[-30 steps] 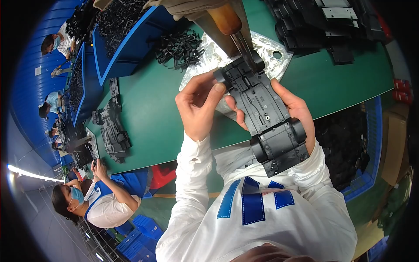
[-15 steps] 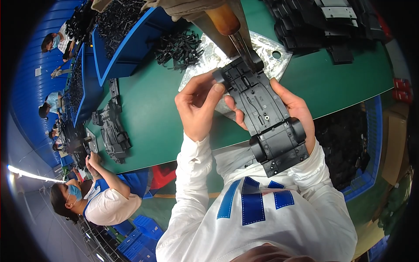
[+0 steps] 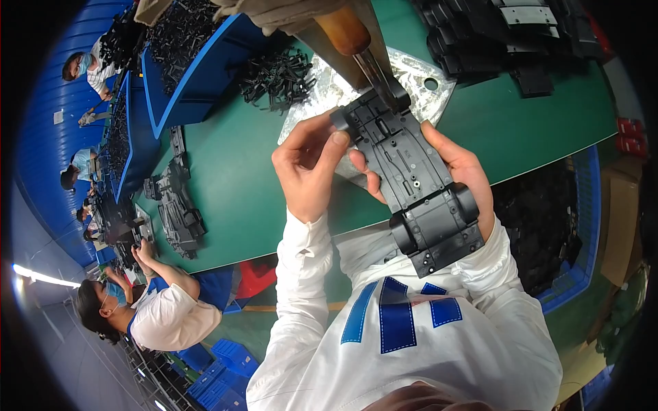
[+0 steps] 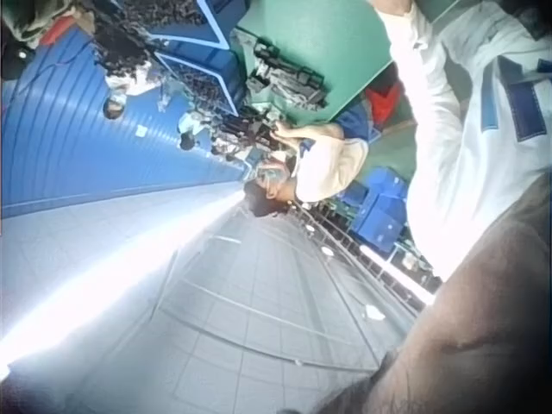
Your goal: Assembling the chassis of toy trucks using an electric screwdriver to secure screws into the plastic base.
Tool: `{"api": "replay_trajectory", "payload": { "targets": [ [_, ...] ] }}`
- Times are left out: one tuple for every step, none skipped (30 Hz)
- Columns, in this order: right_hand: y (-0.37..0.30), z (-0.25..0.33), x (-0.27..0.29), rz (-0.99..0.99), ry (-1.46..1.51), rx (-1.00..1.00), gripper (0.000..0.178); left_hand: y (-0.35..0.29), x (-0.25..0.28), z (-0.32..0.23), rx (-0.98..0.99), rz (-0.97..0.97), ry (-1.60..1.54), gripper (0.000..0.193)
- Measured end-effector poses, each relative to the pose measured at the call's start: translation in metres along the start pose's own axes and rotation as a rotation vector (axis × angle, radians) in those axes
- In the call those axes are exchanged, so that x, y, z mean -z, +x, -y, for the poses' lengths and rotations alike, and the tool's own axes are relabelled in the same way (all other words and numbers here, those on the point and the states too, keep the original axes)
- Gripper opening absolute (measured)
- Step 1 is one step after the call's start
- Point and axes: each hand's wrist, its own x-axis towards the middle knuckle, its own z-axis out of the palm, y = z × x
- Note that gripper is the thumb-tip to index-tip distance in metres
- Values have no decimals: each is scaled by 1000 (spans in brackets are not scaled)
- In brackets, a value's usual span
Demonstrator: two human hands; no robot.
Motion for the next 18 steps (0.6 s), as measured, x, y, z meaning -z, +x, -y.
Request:
{"api": "replay_trajectory", "payload": {
  "targets": [
    [1, -2, -4, -47, -70, 41, 60, -1, 0, -2, 12, -2, -24, 25],
    [1, -3, -7, -95, -141, 82, 60, -1, 1, -2, 19, -5, -21, 25],
    [1, -4, -6, -98, -155, 83, 59, -2, 2, -2, 6, -5, -20, 25],
    [1, -3, -5, -99, -154, 83, 59, -1, 1, -2, -11, -4, -21, 25],
    [2, -2, -4, -72, -151, 69, 59, -1, 1, -2, -10, -4, -21, 25],
    [2, -2, -2, -44, -149, 56, 59, -2, -1, -2, -17, -13, 10, 26],
    [2, -1, -1, -45, -148, 56, 59, -2, -1, -2, -24, -22, 41, 28],
    [2, 0, 0, -43, -143, 51, 59, -2, -1, -1, -24, -22, 41, 28],
    [2, 0, 1, -41, -138, 45, 59, -1, -1, 0, -25, -21, 43, 28],
    [1, 0, 2, -41, -138, 46, 59, -1, -1, 0, -25, -19, 44, 28],
    [1, 1, 2, -41, -125, 42, 59, -1, -1, 0, -25, -18, 43, 28],
    [1, 1, 3, -41, -112, 39, 59, -1, -1, 0, -26, -16, 45, 28],
    [1, -1, 0, -41, -112, 38, 59, -2, -1, 0, -27, -15, 47, 28],
    [2, -4, -4, -85, -150, 79, 59, -2, 0, 1, -27, -17, 48, 28],
    [2, -6, -7, -129, -189, 120, 58, -2, 1, 3, -28, -22, 55, 28],
    [2, -5, -5, -129, -190, 120, 58, -2, 2, 4, -28, -27, 60, 27],
    [1, -2, -2, -89, -148, 80, 58, -2, 3, 4, -29, -27, 59, 27],
    [0, -1, -1, -49, -105, 39, 58, -2, 3, 3, -10, -21, 28, 27]
  ]
}}
